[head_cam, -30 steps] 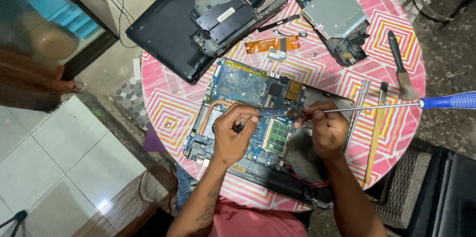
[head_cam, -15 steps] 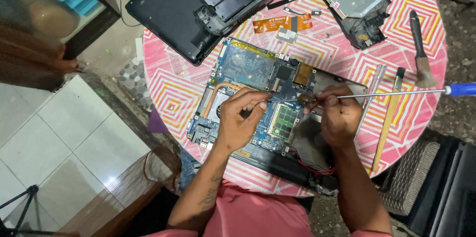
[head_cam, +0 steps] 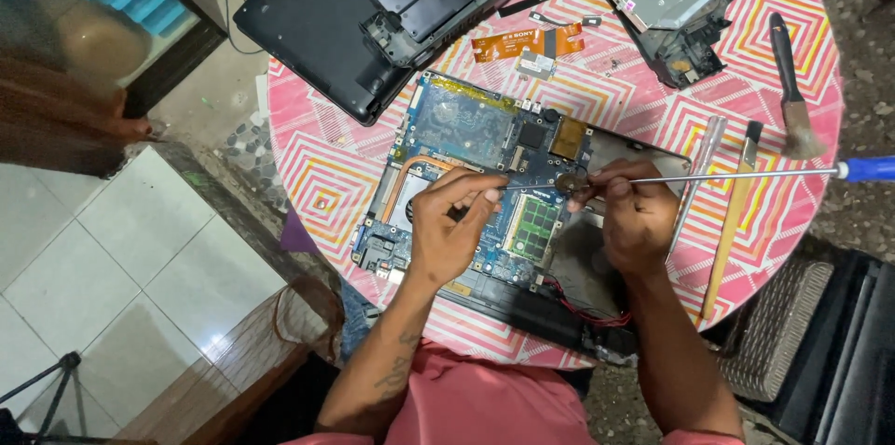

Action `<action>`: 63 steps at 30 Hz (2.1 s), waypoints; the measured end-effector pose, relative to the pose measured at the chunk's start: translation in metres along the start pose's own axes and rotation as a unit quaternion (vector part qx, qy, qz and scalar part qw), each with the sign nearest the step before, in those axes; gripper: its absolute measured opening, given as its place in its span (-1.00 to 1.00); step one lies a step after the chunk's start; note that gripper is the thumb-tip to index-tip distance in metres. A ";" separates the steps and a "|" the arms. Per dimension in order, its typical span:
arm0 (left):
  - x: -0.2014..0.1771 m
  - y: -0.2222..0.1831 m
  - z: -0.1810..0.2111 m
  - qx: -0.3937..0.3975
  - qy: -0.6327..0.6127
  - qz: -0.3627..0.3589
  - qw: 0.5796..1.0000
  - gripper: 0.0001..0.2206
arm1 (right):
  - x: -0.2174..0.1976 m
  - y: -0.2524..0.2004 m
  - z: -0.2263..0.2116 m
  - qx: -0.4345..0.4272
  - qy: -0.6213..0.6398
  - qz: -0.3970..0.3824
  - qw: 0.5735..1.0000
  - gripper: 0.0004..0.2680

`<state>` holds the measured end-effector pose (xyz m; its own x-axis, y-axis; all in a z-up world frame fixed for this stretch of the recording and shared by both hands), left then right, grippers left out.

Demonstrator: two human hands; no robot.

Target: Repairing a laptop by unscrewing components and manipulating the motherboard.

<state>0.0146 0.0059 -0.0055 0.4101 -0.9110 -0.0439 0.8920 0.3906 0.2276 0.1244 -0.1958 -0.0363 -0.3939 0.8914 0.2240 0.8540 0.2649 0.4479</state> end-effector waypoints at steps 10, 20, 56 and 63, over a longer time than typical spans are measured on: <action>0.016 -0.006 -0.021 -0.097 -0.192 0.064 0.975 -0.82 | 0.023 0.004 -0.025 -0.001 -0.018 -0.021 1.000 -0.72; -0.016 0.004 -0.010 -0.033 -0.087 0.051 0.994 -0.73 | 0.013 0.007 -0.009 0.007 0.048 0.077 0.996 -0.72; -0.054 0.015 -0.028 0.127 0.445 -0.081 0.883 -0.79 | 0.014 0.016 -0.009 0.018 -0.112 0.012 0.993 -0.71; -0.053 0.017 -0.021 0.089 0.489 -0.111 0.861 -0.80 | 0.029 0.035 -0.020 -0.027 -0.228 -0.126 0.965 -0.78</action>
<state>0.0121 0.0640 -0.0195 0.2748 -0.3803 -0.8831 0.9615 0.1152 0.2496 0.1364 -0.1677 0.0034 -0.3860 0.8735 -0.2966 0.7270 0.4859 0.4851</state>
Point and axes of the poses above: each hand's wrist, its own y-axis towards the middle knuckle, its own x-axis out of the palm, z = x × y, the point moved 2 cm from there along y, towards the middle knuckle, and after that the axes turned 5 degrees about y, right-handed, at the moved point
